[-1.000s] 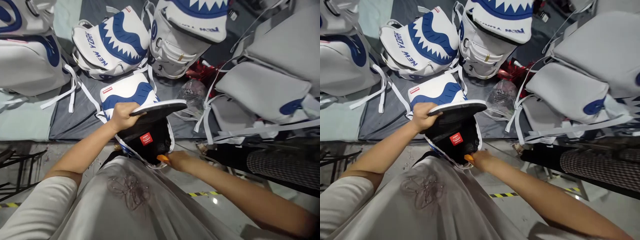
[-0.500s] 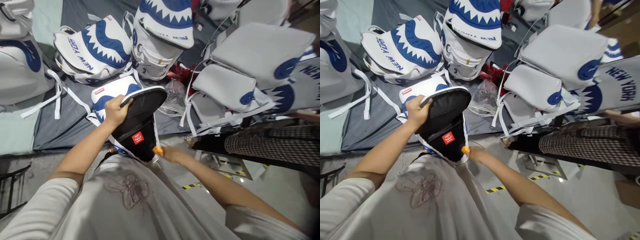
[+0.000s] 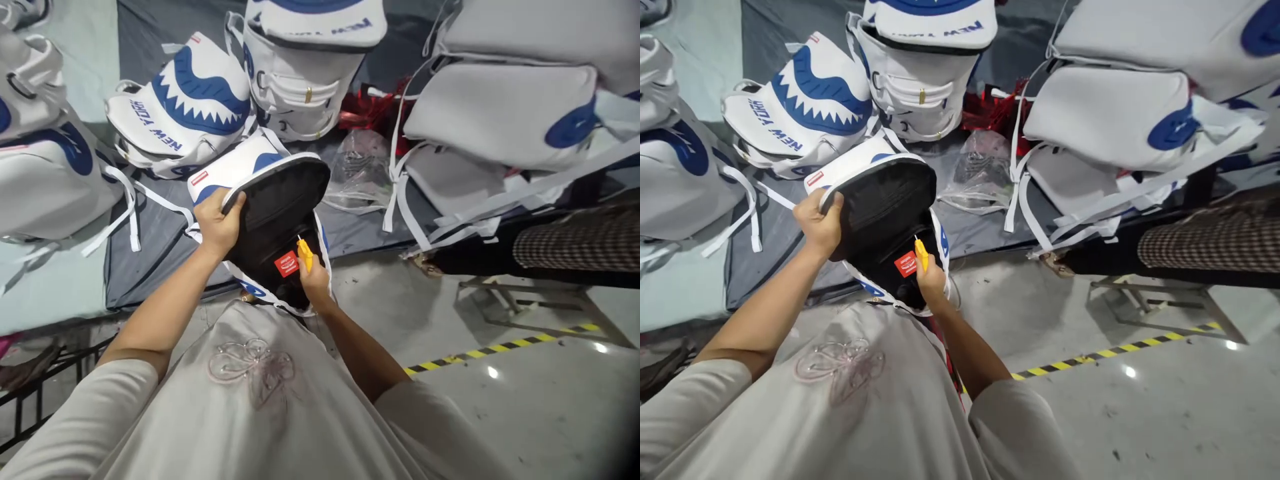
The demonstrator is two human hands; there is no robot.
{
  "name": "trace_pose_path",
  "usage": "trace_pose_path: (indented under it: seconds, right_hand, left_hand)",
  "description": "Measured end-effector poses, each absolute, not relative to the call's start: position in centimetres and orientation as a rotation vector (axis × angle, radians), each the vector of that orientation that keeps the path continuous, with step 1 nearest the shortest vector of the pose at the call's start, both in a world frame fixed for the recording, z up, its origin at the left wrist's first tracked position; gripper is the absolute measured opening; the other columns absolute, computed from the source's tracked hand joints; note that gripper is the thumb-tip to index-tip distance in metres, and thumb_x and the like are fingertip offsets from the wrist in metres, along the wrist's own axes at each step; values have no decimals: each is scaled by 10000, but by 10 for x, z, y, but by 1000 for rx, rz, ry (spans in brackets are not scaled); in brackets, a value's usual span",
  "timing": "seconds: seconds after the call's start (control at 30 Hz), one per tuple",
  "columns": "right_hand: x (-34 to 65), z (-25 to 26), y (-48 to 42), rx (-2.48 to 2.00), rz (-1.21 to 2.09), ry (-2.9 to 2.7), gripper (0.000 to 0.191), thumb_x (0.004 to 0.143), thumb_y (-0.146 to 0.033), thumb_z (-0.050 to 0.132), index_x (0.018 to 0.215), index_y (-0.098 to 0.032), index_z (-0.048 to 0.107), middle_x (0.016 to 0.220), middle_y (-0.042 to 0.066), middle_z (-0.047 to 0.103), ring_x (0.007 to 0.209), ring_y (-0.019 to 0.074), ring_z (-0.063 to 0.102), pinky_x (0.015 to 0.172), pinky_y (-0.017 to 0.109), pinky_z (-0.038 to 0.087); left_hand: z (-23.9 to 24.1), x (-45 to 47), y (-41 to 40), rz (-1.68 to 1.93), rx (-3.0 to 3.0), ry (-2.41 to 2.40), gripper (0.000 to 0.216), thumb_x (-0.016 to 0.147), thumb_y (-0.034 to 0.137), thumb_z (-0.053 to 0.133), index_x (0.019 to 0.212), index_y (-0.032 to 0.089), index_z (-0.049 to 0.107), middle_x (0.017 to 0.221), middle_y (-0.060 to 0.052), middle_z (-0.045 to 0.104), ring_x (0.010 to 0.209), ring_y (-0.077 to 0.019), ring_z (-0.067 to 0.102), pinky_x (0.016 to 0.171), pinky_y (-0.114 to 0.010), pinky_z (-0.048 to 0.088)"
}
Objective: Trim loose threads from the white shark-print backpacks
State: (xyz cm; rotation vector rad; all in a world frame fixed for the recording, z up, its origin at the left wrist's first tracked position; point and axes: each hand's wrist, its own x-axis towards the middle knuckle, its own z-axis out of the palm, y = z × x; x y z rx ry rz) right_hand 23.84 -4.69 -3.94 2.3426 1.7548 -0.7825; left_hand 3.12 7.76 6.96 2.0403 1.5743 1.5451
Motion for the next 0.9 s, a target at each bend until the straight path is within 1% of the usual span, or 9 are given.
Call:
trace_pose_path:
  seconds: [0.13, 0.3, 0.37, 0.43, 0.53, 0.63, 0.73, 0.8, 0.9]
  right_hand:
    - [242, -15, -48, 2257, -861, 1788, 467, 1043, -476, 362, 1320, -145, 541, 1015, 139, 741, 924, 254, 711, 707, 280, 442]
    - [303, 61, -42, 1992, -915, 1731, 321, 860, -425, 684, 1087, -199, 698, 1015, 138, 732, 927, 285, 697, 745, 322, 459]
    - [335, 86, -49, 1998, -999, 1590, 311, 789, -415, 747, 986, -178, 706, 846, 123, 712, 756, 259, 684, 664, 323, 452]
    - [356, 98, -61, 2078, -1343, 1419, 379, 742, -490, 766, 948, -187, 668, 617, 32, 610, 511, 184, 572, 532, 296, 401]
    - [364, 89, -78, 2281, -2049, 1149, 559, 656, -686, 750, 906, -222, 563, 455, -115, 359, 359, 76, 306, 427, 239, 300]
    - [354, 64, -82, 2384, -2492, 962, 654, 581, -758, 759, 851, -221, 502, 452, -162, 265, 382, 25, 181, 422, 199, 267]
    - [339, 42, -80, 2331, -2645, 895, 657, 580, -754, 762, 848, -215, 498, 446, -165, 270, 378, 21, 169, 408, 189, 247]
    - [336, 32, -82, 2275, -2654, 899, 619, 602, -719, 765, 845, -220, 492, 449, -157, 283, 373, 35, 206, 403, 200, 274]
    - [351, 20, -97, 2344, -2509, 1054, 529, 671, -682, 724, 813, -231, 487, 447, -126, 336, 369, 72, 299, 418, 247, 364]
  left_hand:
    - [71, 39, 80, 1548, 2075, 1471, 565, 934, 666, 473, 620, 197, 500, 548, 45, 374, 520, -98, 383, 567, -256, 322]
    - [77, 45, 83, 1496, 2131, 1416, 574, 936, 681, 446, 621, 202, 485, 553, 41, 373, 517, -101, 382, 560, -262, 314]
    - [76, 43, 83, 1503, 2112, 1421, 564, 940, 663, 451, 609, 206, 462, 544, 41, 373, 512, -102, 381, 551, -263, 308]
    - [75, 41, 82, 1512, 2078, 1432, 546, 942, 635, 469, 602, 208, 446, 537, 39, 388, 507, -103, 385, 544, -262, 307]
    - [74, 39, 78, 1506, 2060, 1432, 512, 942, 590, 501, 605, 206, 474, 540, 32, 439, 511, -106, 411, 549, -258, 320]
    - [77, 42, 74, 1462, 2090, 1386, 468, 948, 543, 520, 634, 197, 549, 555, 25, 501, 520, -105, 451, 558, -247, 338]
    - [83, 53, 66, 1417, 2143, 1333, 423, 945, 489, 546, 649, 190, 589, 560, 19, 543, 516, -105, 485, 546, -242, 343]
    - [89, 60, 54, 1334, 2198, 1304, 402, 944, 460, 548, 655, 187, 611, 570, 4, 578, 529, -117, 523, 546, -247, 360]
    - [94, 51, 18, 939, 2291, 1132, 299, 929, 427, 565, 798, 199, 708, 710, -42, 688, 668, -173, 645, 625, -279, 464]
